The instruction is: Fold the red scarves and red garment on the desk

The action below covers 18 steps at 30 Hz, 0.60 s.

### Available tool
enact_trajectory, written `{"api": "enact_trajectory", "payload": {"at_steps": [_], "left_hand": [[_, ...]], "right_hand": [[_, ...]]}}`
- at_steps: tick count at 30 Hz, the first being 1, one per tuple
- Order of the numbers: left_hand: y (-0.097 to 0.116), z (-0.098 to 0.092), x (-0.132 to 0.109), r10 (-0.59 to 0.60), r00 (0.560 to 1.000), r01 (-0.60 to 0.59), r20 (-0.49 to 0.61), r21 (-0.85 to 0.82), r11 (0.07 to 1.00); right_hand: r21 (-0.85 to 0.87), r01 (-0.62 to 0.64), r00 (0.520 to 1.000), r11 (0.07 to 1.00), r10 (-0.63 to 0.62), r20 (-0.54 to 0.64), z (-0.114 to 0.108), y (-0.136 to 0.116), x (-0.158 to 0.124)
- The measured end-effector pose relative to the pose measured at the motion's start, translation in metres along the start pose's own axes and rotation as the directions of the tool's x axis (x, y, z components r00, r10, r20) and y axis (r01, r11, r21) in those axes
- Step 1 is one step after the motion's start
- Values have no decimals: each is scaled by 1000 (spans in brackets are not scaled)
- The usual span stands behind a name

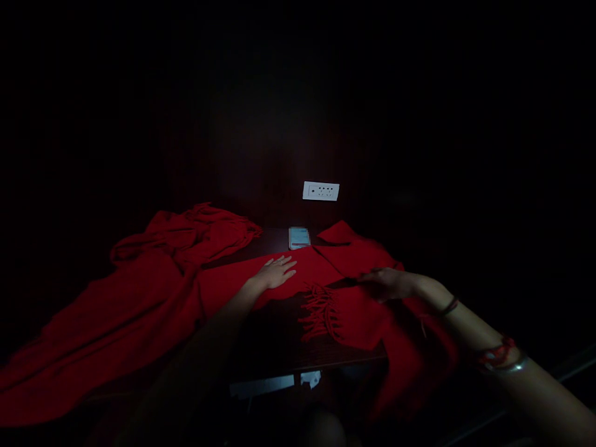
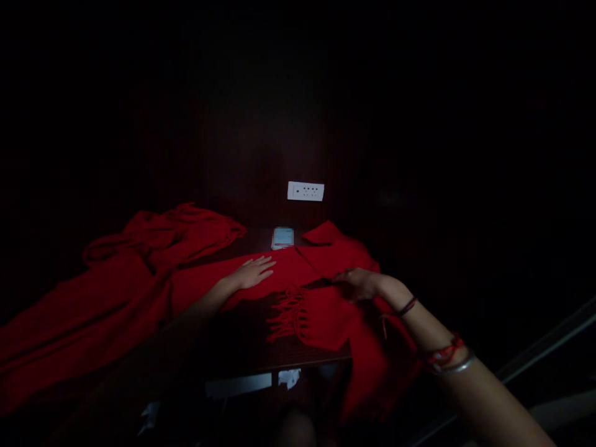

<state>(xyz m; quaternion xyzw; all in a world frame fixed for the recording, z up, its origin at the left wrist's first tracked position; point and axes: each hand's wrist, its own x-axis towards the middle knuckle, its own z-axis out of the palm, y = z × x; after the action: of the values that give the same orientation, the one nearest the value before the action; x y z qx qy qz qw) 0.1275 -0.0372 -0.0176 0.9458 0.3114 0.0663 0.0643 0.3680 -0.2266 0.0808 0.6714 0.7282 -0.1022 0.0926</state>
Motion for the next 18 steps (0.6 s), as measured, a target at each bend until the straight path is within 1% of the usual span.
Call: {"api": "enact_trajectory", "payload": {"at_steps": [1,2,3,4,5,6,7,8,9,10,11,12,13,14,15,16,17,18], "left_hand": [[1,1,1,-5,1000,5,0,-9,1000],[1,1,3,-11,1000,11,-5,-22,1000],[2,1,5,-15,1000,14,-17,-43,999],[2,1,6,-15,999,12,-36,-79,997],[2,-1,7,-17,998,8,-66,-139,990],[2,-5,6,-34,994,9,-101,-244,970],[2,-10,5,-66,989,12,-131,-375,927],[1,-17,2,-107,983,17,-148,-507,862],[1,-25,-3,-148,978,26,-147,-616,787],[0,-33,-8,-175,976,36,-131,-695,718],[0,-40,-14,-181,978,45,-103,-744,667],[1,-46,-20,-169,983,52,-75,-768,638],[2,-50,-25,-153,987,57,-50,-779,624],[3,-52,-29,-143,989,65,-28,-792,607],[6,-52,-31,-141,990,77,-9,-801,594],[10,-50,-32,-148,989,93,7,-805,586],[15,-47,-31,-153,988,104,15,-801,590],[22,-43,-29,-148,989,106,19,-788,606]], "right_hand": [[19,-5,1000,1000,5,4,-6,6,-2],[35,-10,999,999,11,-36,-13,9,-3],[63,-7,991,998,16,-133,-20,10,-4],[110,8,959,994,24,-283,-27,8,-4],[173,40,889,984,44,-455,-33,2,-4],[237,92,790,967,74,-609,-38,-7,-4],[287,156,693,945,102,-713,-41,-19,-4],[318,222,640,922,108,-761,-43,-32,-4],[332,288,635,899,80,-768,-43,-46,-6],[334,346,672,877,18,-741,-42,-59,-8],[332,395,734,856,-77,-675,-39,-70,-12],[335,437,810,835,-203,-550,-35,-79,-15],[355,466,868,810,-342,-359,-30,-85,-18],[394,472,879,789,-457,-137,-26,-87,-19],[438,453,848,776,-526,56,-23,-86,-18],[473,416,822,777,-544,170,-20,-83,-14],[483,370,841,794,-507,189,-18,-78,-7],[462,311,903,830,-410,130,-16,-71,2]]}}
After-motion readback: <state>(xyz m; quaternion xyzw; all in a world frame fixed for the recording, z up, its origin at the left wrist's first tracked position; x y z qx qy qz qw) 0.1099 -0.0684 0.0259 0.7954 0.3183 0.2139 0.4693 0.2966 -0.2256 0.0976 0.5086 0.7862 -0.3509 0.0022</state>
